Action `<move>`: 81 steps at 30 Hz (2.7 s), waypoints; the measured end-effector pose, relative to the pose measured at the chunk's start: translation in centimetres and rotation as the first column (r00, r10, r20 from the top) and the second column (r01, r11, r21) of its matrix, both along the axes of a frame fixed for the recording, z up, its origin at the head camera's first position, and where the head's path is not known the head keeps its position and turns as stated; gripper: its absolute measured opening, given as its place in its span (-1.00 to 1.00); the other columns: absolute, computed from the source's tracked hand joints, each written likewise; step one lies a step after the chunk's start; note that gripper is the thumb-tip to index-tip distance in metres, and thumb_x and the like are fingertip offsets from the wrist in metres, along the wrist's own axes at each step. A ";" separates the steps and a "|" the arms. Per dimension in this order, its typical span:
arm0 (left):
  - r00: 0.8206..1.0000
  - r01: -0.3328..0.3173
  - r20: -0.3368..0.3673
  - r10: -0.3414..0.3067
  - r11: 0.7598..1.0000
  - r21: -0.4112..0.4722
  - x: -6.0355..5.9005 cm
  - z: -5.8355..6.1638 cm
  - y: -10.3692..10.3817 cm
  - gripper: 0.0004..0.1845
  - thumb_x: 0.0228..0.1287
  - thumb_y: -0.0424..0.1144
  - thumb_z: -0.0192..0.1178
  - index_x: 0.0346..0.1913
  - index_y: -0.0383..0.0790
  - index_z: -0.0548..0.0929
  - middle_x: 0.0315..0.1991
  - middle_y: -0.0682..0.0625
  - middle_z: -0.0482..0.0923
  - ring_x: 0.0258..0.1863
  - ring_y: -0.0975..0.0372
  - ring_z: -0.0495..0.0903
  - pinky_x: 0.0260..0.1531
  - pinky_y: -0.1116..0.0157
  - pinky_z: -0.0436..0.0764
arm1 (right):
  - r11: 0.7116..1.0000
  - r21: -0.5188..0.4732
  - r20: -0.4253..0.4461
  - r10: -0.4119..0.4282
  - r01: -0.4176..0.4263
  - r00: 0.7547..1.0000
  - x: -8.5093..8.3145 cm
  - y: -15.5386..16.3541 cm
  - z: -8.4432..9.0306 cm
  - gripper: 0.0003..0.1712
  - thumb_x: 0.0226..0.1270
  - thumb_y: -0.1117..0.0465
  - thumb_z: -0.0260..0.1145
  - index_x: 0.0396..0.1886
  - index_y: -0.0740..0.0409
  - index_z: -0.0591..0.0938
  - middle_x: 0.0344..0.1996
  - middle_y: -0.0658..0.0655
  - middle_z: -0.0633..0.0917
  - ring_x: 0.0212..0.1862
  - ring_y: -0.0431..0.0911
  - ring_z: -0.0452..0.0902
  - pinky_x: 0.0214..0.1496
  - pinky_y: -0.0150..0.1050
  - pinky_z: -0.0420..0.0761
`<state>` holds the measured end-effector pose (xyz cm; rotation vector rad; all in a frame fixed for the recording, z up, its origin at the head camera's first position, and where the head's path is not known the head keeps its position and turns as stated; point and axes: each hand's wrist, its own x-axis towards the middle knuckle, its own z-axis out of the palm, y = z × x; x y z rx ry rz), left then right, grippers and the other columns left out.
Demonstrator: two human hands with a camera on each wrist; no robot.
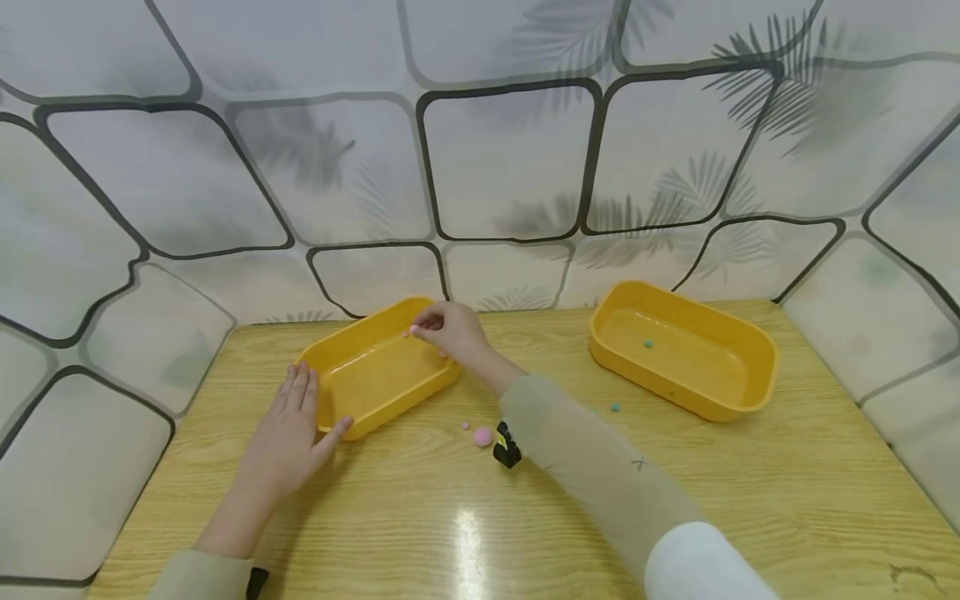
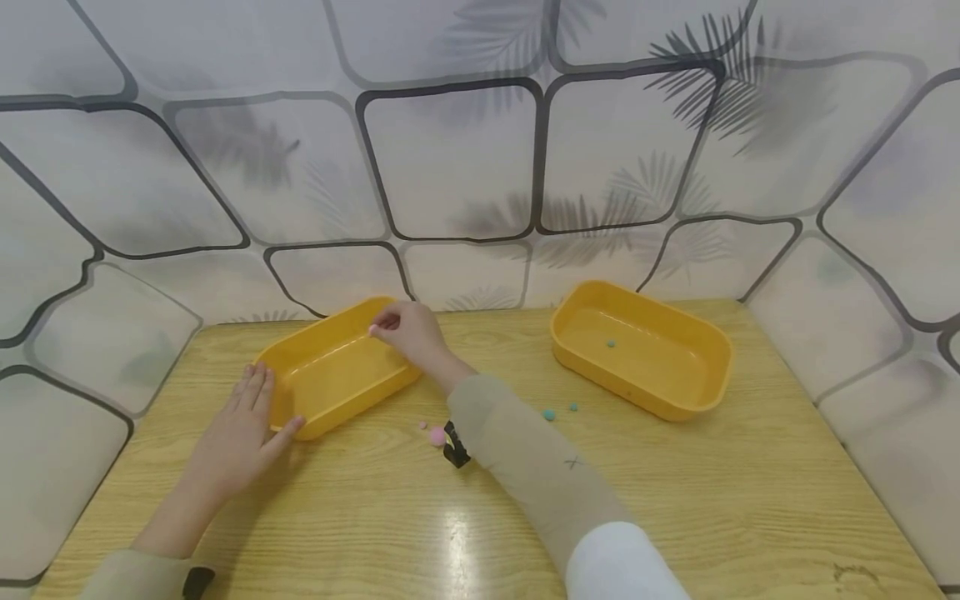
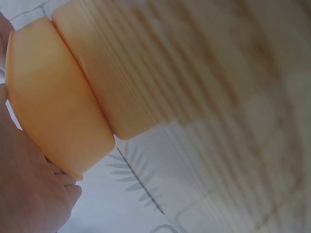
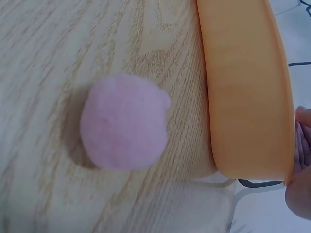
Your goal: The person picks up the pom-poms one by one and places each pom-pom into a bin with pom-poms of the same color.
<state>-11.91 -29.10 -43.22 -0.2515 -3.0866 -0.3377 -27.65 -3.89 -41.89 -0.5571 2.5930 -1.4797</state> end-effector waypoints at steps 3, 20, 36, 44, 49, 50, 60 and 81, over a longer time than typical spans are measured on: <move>1.000 0.000 -0.002 0.000 1.000 0.001 0.0 -0.1 0.0 0.06 0.63 0.28 -0.03 0.61 -0.67 -0.03 0.66 -0.56 -0.14 0.69 -0.36 -0.13 0.67 -0.27 0.04 | 1.000 0.020 -0.009 -0.001 0.002 1.000 -0.1 -0.1 -0.1 -0.79 0.48 0.22 0.45 0.00 0.23 0.80 -0.08 0.20 0.84 -0.04 0.02 0.76 -0.01 -0.30 0.76; 1.000 -0.001 -0.012 0.001 1.000 -0.002 0.1 0.0 -0.1 0.05 0.63 0.27 -0.02 0.61 -0.67 -0.02 0.66 -0.56 -0.12 0.68 -0.37 -0.10 0.65 -0.28 0.08 | 0.996 -0.088 0.022 -0.015 0.017 1.000 -0.3 0.1 -0.4 -0.76 0.48 0.30 0.43 0.06 0.31 0.78 -0.05 0.24 0.83 -0.03 0.05 0.74 0.00 -0.28 0.77; 1.000 -0.003 -0.001 0.003 1.000 0.008 0.1 0.0 0.0 0.05 0.63 0.28 -0.03 0.62 -0.65 -0.04 0.67 -0.55 -0.14 0.69 -0.36 -0.14 0.67 -0.28 0.04 | 0.979 -0.194 0.121 0.086 -0.061 0.989 0.1 2.4 0.4 -0.74 0.46 0.29 0.45 0.06 0.32 0.78 -0.05 0.27 0.82 -0.14 -0.10 0.72 -0.01 -0.23 0.77; 1.000 0.000 -0.008 0.000 1.000 0.001 -0.1 -0.1 -0.1 0.05 0.63 0.27 -0.03 0.61 -0.67 -0.02 0.66 -0.55 -0.12 0.69 -0.37 -0.12 0.66 -0.28 0.07 | 0.968 -0.194 0.131 0.184 -0.157 0.974 0.8 4.0 0.3 -0.72 0.45 0.33 0.45 0.06 0.39 0.77 -0.07 0.32 0.83 -0.32 -0.32 0.66 -0.02 -0.19 0.81; 1.000 0.001 -0.009 -0.001 1.000 -0.002 0.0 -0.1 0.0 0.05 0.63 0.28 -0.03 0.61 -0.67 -0.01 0.66 -0.55 -0.11 0.69 -0.36 -0.12 0.66 -0.28 0.06 | 0.963 -0.173 0.102 0.228 -0.209 0.968 1.7 5.3 0.2 -0.77 0.43 0.35 0.45 0.01 0.39 0.78 -0.07 0.31 0.84 -0.30 -0.35 0.65 -0.15 -0.45 0.71; 1.000 0.001 -0.007 -0.001 1.000 -0.002 0.0 -0.1 0.0 0.05 0.63 0.28 -0.03 0.61 -0.67 -0.01 0.66 -0.55 -0.12 0.69 -0.36 -0.12 0.66 -0.27 0.06 | 0.962 -0.168 0.097 0.232 -0.214 0.968 1.8 5.5 0.2 -0.78 0.43 0.35 0.45 0.00 0.38 0.78 -0.07 0.31 0.84 -0.28 -0.36 0.65 -0.14 -0.46 0.70; 1.000 -0.001 -0.015 0.001 1.000 0.000 0.2 0.0 0.0 0.04 0.64 0.27 -0.03 0.61 -0.67 -0.01 0.66 -0.56 -0.11 0.68 -0.37 -0.11 0.66 -0.28 0.06 | 0.959 -0.146 0.081 0.255 -0.242 0.963 3.1 7.3 -0.6 -0.79 0.40 0.39 0.47 -0.02 0.39 0.79 -0.02 0.34 0.84 -0.21 -0.33 0.70 -0.07 -0.45 0.72; 1.000 -0.005 0.001 0.005 1.000 -0.012 0.1 0.3 0.2 0.03 0.63 0.25 -0.01 0.61 -0.66 -0.01 0.66 -0.55 -0.11 0.68 -0.37 -0.11 0.65 -0.29 0.08 | 0.956 -0.037 0.132 0.294 -0.292 0.947 5.8 10.4 -3.0 -0.80 0.39 0.33 0.48 -0.05 0.31 0.81 -0.11 0.24 0.86 -0.17 -0.31 0.68 -0.05 -0.45 0.71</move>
